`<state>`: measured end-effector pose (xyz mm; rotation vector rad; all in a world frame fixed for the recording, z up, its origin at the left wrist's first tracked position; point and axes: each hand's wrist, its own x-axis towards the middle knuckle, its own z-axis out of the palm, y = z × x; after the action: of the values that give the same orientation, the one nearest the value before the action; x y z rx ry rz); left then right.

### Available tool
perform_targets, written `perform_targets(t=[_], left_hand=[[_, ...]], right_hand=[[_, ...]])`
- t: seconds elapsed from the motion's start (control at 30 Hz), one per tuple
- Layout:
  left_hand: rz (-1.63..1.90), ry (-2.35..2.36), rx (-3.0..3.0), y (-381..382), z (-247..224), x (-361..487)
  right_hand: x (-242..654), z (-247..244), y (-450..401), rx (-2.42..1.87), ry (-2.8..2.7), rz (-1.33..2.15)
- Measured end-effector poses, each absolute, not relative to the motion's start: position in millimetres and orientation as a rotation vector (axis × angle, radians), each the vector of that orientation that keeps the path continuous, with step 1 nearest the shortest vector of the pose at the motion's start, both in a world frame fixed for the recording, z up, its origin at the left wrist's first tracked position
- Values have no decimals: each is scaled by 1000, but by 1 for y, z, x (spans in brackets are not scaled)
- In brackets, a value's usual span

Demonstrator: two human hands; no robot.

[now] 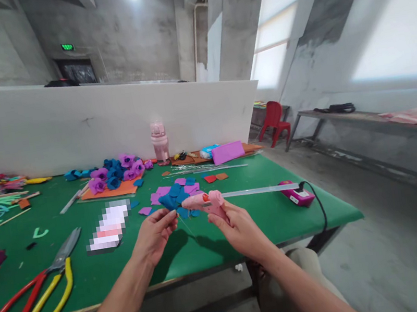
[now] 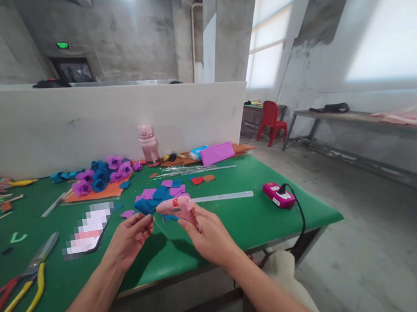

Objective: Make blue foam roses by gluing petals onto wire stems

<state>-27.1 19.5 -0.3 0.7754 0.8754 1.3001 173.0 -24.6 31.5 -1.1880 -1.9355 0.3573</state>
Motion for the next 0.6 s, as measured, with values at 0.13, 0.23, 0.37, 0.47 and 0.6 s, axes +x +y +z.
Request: perform_targets(t=[0.13,0.23,0.37,0.47,0.6], left_hand=[[1304,885,772,20,-1,-27],[1307,895,763,20,-2,-28],[1307,891,764,20,-3,-28],[1302,883,775,19,-2,-28],[1300,885,774,18,0,-27]], right_hand=[[174,34,-25,-1198,-1913,348],[174,37,-25,-1190,-1901,351],[173,36,-27,-1159,-1917,358],[172,34,-26,-1154,-1923,362],[173,33,-26,-1156,-1929,375]])
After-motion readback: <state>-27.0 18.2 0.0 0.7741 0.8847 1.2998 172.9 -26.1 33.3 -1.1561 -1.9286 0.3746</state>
